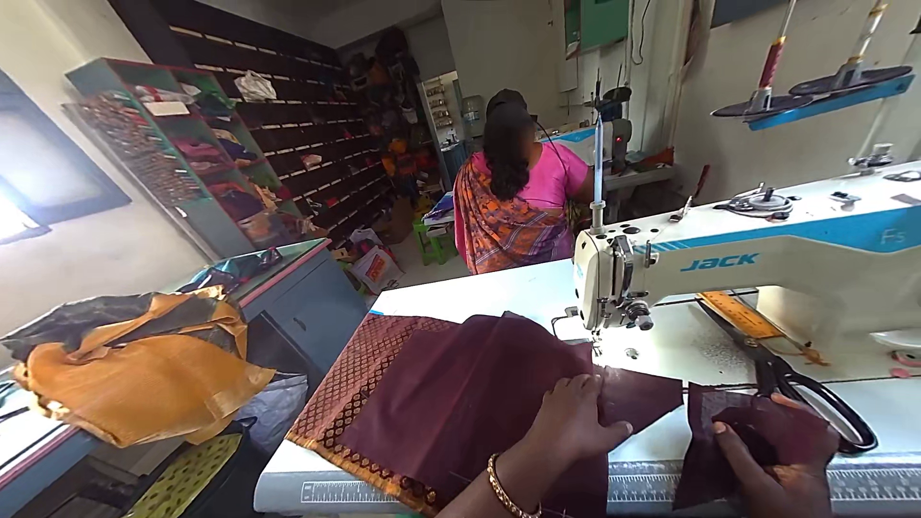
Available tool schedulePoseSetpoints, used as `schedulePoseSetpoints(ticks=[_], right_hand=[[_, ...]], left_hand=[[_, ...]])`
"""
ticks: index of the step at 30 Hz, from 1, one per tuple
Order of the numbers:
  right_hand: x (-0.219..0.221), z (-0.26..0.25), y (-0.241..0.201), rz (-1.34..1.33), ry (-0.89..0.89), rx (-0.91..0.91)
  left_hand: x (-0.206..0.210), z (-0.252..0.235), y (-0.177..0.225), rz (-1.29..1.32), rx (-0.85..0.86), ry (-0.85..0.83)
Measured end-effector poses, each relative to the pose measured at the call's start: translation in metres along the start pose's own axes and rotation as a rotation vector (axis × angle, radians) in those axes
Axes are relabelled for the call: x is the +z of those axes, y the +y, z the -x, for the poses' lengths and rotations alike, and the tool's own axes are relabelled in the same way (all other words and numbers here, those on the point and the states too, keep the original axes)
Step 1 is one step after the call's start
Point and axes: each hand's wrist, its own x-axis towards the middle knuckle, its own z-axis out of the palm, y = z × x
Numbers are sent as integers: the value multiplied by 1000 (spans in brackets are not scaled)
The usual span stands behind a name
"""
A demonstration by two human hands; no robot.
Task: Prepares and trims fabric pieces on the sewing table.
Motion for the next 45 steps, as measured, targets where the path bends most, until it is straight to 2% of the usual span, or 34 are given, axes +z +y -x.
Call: schedulePoseSetpoints(ticks=[5,10,15,18,21,23,26,29,31,32,36,40,43,45], right_hand=[[1,1,-2,-15,-1,16],[2,1,-4,-32,5,8],[1,0,-6,-47,1,23],[1,0,-4,-60,-1,12],[1,-1,-2,-63,-25,-15],[1,-2,-1,-88,-43,-25],[3,-2,-2,-182,-37,-25],[4,-2,-5,-202,-33,-8],[5,-3,-6,-171,-38,27],[6,-4,-7,-150,-44,51],[8,-11,-13,-52,-87,153],[10,-22,-17,32,-177,272],[13,-32,-17,294,-282,211],[16,-35,-22,519,-240,14]], left_hand=[[14,-5,6,-56,-46,141],[3,-5,9,8,-95,164],[-18,3,-20,62,-141,269],[-53,18,-58,14,-262,431],[-97,48,-105,-62,-426,672],[-131,69,-133,-19,-536,819],[-168,104,-146,124,-524,1029],[-184,116,-137,328,-384,1175],[-185,113,-124,479,-254,1116],[-184,111,-117,453,-231,1097],[-169,101,-87,79,-327,1127],[-163,102,-67,-67,-307,1040],[-159,110,-51,18,-198,954],[-156,114,-53,178,-74,886]])
